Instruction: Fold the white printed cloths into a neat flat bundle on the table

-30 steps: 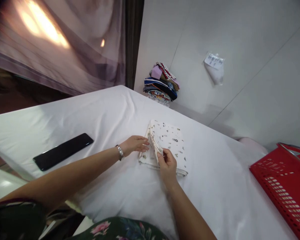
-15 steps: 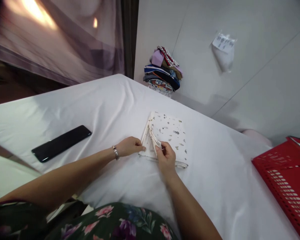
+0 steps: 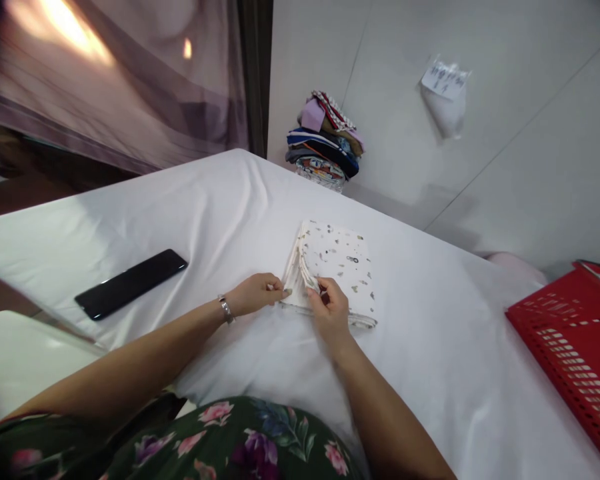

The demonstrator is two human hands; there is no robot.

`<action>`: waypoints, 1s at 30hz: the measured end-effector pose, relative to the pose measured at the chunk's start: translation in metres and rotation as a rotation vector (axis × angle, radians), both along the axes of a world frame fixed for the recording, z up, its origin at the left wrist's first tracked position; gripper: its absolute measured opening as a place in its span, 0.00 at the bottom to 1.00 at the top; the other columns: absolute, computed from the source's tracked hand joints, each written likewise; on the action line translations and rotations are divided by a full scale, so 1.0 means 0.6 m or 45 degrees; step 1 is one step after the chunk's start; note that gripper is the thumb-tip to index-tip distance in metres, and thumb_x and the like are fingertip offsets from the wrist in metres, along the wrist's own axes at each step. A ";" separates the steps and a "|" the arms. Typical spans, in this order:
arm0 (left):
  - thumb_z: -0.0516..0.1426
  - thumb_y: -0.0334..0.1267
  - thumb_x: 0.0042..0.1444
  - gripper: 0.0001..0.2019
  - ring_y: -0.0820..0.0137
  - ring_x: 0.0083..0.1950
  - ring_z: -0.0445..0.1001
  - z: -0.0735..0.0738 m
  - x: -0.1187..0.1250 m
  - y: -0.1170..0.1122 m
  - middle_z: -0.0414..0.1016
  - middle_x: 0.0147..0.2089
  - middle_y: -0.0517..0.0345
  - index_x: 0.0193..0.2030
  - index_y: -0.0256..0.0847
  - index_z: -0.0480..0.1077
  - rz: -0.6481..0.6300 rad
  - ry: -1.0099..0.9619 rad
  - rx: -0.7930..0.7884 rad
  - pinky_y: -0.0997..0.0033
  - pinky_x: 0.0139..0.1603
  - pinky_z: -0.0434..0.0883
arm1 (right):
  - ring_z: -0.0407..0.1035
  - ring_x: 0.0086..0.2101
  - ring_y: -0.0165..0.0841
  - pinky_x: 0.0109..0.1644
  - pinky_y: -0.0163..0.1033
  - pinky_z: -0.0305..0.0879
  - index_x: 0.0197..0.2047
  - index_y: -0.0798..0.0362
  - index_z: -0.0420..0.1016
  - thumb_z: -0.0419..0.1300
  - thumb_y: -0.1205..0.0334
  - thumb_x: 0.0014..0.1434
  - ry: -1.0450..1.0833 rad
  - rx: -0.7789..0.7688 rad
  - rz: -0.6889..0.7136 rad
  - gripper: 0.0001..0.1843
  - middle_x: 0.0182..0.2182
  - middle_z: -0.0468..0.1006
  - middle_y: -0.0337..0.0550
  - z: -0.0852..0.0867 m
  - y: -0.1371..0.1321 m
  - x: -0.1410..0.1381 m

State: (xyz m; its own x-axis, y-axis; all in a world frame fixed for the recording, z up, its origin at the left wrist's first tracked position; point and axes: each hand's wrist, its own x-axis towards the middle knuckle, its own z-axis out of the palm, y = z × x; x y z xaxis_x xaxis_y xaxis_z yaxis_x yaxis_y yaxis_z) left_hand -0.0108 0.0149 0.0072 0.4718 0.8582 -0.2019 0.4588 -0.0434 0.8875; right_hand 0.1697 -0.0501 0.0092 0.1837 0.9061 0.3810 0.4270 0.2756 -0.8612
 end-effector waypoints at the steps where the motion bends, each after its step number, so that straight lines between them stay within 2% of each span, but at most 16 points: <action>1: 0.57 0.51 0.44 0.15 0.75 0.21 0.64 0.003 -0.001 -0.001 0.67 0.20 0.62 0.22 0.39 0.67 0.008 0.019 -0.022 0.78 0.21 0.58 | 0.57 0.23 0.25 0.26 0.32 0.56 0.38 0.53 0.70 0.55 0.59 0.55 -0.024 0.022 -0.006 0.09 0.27 0.67 0.36 0.002 0.000 -0.001; 4: 0.57 0.51 0.45 0.15 0.74 0.21 0.65 0.013 0.001 -0.008 0.68 0.20 0.61 0.24 0.39 0.67 0.009 -0.021 -0.081 0.78 0.20 0.59 | 0.60 0.25 0.26 0.28 0.33 0.58 0.38 0.53 0.70 0.55 0.60 0.56 -0.132 0.087 -0.035 0.08 0.29 0.69 0.38 0.003 0.002 -0.009; 9: 0.57 0.43 0.45 0.11 0.76 0.23 0.62 0.021 0.002 -0.014 0.64 0.21 0.64 0.21 0.38 0.66 -0.002 -0.100 0.190 0.78 0.24 0.59 | 0.65 0.32 0.31 0.35 0.36 0.61 0.39 0.51 0.71 0.53 0.61 0.56 -0.479 0.113 0.082 0.08 0.31 0.72 0.42 -0.007 0.006 -0.024; 11: 0.56 0.41 0.45 0.09 0.76 0.24 0.62 0.018 0.001 -0.014 0.64 0.21 0.64 0.20 0.38 0.66 -0.019 -0.090 0.209 0.78 0.24 0.59 | 0.65 0.33 0.32 0.36 0.37 0.62 0.39 0.51 0.71 0.53 0.61 0.57 -0.536 0.110 0.109 0.09 0.32 0.72 0.42 -0.009 0.006 -0.026; 15: 0.56 0.39 0.45 0.07 0.74 0.26 0.67 0.013 0.001 -0.012 0.67 0.22 0.62 0.24 0.38 0.70 -0.039 -0.175 0.039 0.77 0.27 0.64 | 0.65 0.33 0.32 0.37 0.37 0.62 0.41 0.51 0.69 0.52 0.62 0.58 -0.503 0.141 0.041 0.09 0.32 0.71 0.42 -0.010 0.005 -0.027; 20: 0.56 0.34 0.42 0.03 0.72 0.30 0.72 0.013 0.004 -0.010 0.72 0.24 0.59 0.24 0.36 0.69 0.019 -0.337 -0.184 0.74 0.31 0.70 | 0.66 0.37 0.35 0.41 0.40 0.63 0.41 0.51 0.69 0.52 0.64 0.58 -0.605 0.118 0.138 0.09 0.35 0.73 0.44 -0.012 0.004 -0.029; 25: 0.56 0.31 0.41 0.01 0.75 0.26 0.70 0.008 0.006 -0.012 0.71 0.22 0.61 0.23 0.36 0.67 0.079 -0.425 -0.187 0.74 0.30 0.69 | 0.65 0.41 0.37 0.45 0.43 0.64 0.46 0.52 0.66 0.53 0.62 0.57 -0.710 0.162 0.157 0.13 0.39 0.72 0.47 -0.010 -0.003 -0.031; 28: 0.56 0.29 0.40 0.04 0.76 0.24 0.70 0.009 0.009 -0.015 0.68 0.21 0.65 0.25 0.38 0.63 0.125 -0.557 -0.202 0.75 0.28 0.68 | 0.64 0.43 0.41 0.46 0.47 0.63 0.50 0.55 0.64 0.57 0.58 0.55 -0.859 0.218 0.129 0.19 0.42 0.71 0.51 -0.014 -0.006 -0.032; 30: 0.57 0.29 0.39 0.07 0.76 0.24 0.69 0.012 0.010 -0.016 0.68 0.22 0.66 0.26 0.38 0.62 0.117 -0.651 -0.211 0.75 0.28 0.68 | 0.65 0.42 0.41 0.45 0.48 0.63 0.50 0.55 0.65 0.56 0.59 0.56 -0.911 0.255 0.097 0.19 0.42 0.72 0.52 -0.017 -0.005 -0.029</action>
State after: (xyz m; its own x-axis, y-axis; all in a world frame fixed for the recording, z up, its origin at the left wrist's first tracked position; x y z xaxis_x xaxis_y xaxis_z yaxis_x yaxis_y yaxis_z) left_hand -0.0050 0.0052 0.0142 0.4700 0.8767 -0.1024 -0.0381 0.1361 0.9900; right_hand 0.1522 -0.0532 -0.0007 -0.2314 0.8073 0.5428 0.8378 0.4490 -0.3106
